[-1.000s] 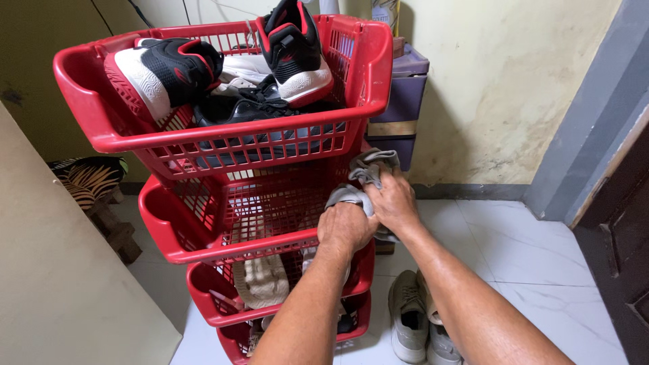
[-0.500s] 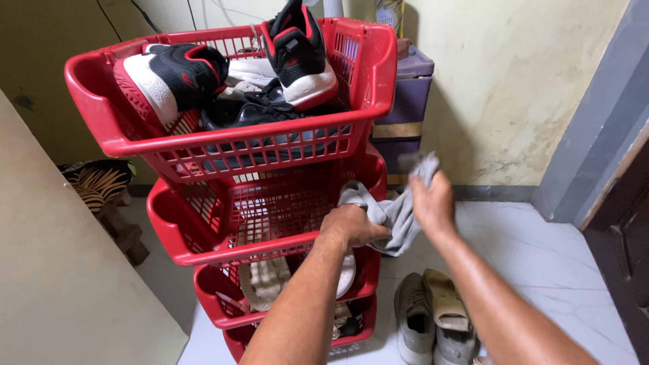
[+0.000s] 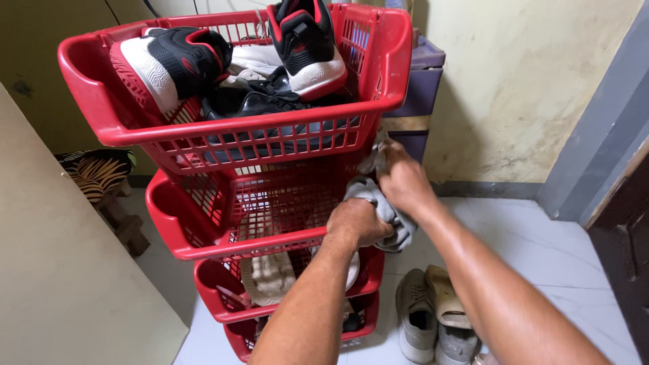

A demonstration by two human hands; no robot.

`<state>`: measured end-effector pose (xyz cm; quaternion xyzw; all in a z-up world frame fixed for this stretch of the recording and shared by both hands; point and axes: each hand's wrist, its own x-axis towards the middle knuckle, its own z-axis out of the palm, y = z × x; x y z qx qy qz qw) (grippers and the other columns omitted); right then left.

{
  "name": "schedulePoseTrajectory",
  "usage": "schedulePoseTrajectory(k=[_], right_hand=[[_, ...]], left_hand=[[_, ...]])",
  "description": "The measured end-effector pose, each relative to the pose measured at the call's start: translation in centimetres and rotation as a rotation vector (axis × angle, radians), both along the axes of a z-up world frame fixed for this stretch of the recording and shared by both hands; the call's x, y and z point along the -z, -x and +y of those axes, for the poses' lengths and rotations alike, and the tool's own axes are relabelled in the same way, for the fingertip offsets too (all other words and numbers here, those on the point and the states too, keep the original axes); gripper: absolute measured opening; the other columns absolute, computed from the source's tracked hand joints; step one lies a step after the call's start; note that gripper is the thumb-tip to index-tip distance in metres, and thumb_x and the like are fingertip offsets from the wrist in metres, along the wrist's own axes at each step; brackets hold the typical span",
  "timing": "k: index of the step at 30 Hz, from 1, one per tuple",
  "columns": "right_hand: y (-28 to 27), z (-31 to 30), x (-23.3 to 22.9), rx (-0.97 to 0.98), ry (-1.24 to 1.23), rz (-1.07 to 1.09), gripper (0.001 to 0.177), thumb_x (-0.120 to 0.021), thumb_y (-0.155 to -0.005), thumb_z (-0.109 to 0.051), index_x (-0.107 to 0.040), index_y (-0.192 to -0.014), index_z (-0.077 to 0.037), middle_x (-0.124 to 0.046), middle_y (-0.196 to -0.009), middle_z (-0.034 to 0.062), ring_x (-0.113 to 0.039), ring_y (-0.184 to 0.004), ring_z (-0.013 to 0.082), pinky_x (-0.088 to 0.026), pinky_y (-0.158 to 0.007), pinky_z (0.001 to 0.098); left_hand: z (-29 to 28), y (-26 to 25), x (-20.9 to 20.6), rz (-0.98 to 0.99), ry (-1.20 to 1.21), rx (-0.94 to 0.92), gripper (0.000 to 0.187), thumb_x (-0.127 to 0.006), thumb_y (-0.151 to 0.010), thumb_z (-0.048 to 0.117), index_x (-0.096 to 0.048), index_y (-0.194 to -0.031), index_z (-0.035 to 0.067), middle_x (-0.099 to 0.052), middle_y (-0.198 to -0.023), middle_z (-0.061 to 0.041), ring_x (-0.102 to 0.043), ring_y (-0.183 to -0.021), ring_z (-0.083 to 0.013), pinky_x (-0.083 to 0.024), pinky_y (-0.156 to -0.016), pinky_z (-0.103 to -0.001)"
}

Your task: The person wipes several pairs of shoes on a red plastic shoe rack using a gray cloth. They remove each shoe, wipe the exterior surfaces, and place it back on the rack. The activity is repetitive and focused on cleaning the shoes.

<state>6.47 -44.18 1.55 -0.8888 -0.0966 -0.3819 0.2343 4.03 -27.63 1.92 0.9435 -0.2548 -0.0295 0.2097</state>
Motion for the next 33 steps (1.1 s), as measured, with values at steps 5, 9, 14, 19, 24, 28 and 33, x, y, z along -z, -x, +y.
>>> schedulePoseTrajectory(k=[5, 9, 14, 19, 24, 28, 33], right_hand=[[3.0, 1.7, -0.1, 0.084, 0.069, -0.193, 0.025, -0.063, -0.083, -0.010, -0.068, -0.106, 0.001, -0.067, -0.119, 0.0223, -0.067, -0.104, 0.0366, -0.054, -0.091, 0.0475], [1.0, 2.3, -3.7, -0.289, -0.836, -0.078, 0.017, -0.055, -0.094, -0.007, -0.069, -0.099, 0.002, -0.070, -0.095, 0.0167, -0.067, -0.081, 0.0208, -0.055, -0.076, 0.0403], [-0.5, 4.1, -2.7, -0.524, -0.496, -0.266, 0.023, -0.058, -0.089, -0.002, -0.066, -0.111, 0.000, -0.069, -0.098, 0.0173, -0.062, -0.089, 0.0185, -0.052, -0.080, 0.0387], [-0.7, 4.0, 0.3, 0.017, 0.209, 0.378, 0.021, -0.059, -0.085, -0.009, -0.072, -0.101, -0.003, -0.074, -0.087, 0.0199, -0.069, -0.075, 0.0263, -0.057, -0.081, 0.0395], [-1.0, 1.4, -0.8, -0.025, -0.468, -0.027, 0.025, -0.053, -0.089, -0.007, -0.068, -0.106, 0.003, -0.074, -0.097, 0.0216, -0.070, -0.088, 0.0303, -0.056, -0.084, 0.0463], [1.2, 1.5, 1.8, -0.166, -0.090, -0.287, 0.027, -0.053, -0.090, 0.001, -0.067, -0.113, -0.001, -0.070, -0.129, 0.0250, -0.065, -0.127, 0.0367, -0.045, -0.114, 0.0479], [5.1, 3.2, 4.6, -0.082, -0.345, 0.009, 0.059, -0.051, -0.089, -0.006, -0.050, -0.147, -0.015, -0.063, -0.137, 0.0222, -0.062, -0.126, 0.0358, -0.047, -0.105, 0.0448]], left_hand=[[0.4, 0.2, -0.5, -0.006, 0.048, 0.016, 0.050, -0.081, -0.069, 0.045, -0.076, -0.107, 0.012, -0.075, -0.110, -0.013, -0.071, -0.106, -0.0292, -0.056, -0.093, -0.041], [0.5, 0.1, -0.6, 0.035, 0.022, -0.011, 0.048, -0.078, -0.072, 0.044, -0.078, -0.107, 0.011, -0.076, -0.111, -0.014, -0.072, -0.106, -0.0300, -0.056, -0.095, -0.041], [0.4, -0.1, -0.2, 0.018, 0.002, 0.012, 0.050, -0.078, -0.072, 0.046, -0.078, -0.110, 0.013, -0.076, -0.112, -0.013, -0.072, -0.106, -0.0289, -0.056, -0.095, -0.041], [0.3, -0.4, 0.4, 0.032, -0.041, 0.006, 0.057, -0.080, -0.068, 0.052, -0.077, -0.112, 0.017, -0.076, -0.115, -0.009, -0.072, -0.107, -0.0258, -0.055, -0.097, -0.041], [0.7, -0.5, 0.3, 0.031, -0.027, -0.009, 0.055, -0.078, -0.075, 0.054, -0.078, -0.110, 0.011, -0.075, -0.115, -0.013, -0.072, -0.109, -0.0273, -0.056, -0.096, -0.039], [0.7, -0.5, 0.5, 0.032, -0.029, 0.016, 0.053, -0.076, -0.074, 0.053, -0.079, -0.106, 0.011, -0.078, -0.112, -0.012, -0.074, -0.105, -0.0268, -0.057, -0.094, -0.040], [0.8, -0.2, 0.5, 0.021, 0.036, 0.015, 0.055, -0.077, -0.072, 0.055, -0.076, -0.111, 0.016, -0.076, -0.114, -0.011, -0.072, -0.106, -0.0280, -0.056, -0.094, -0.042]])
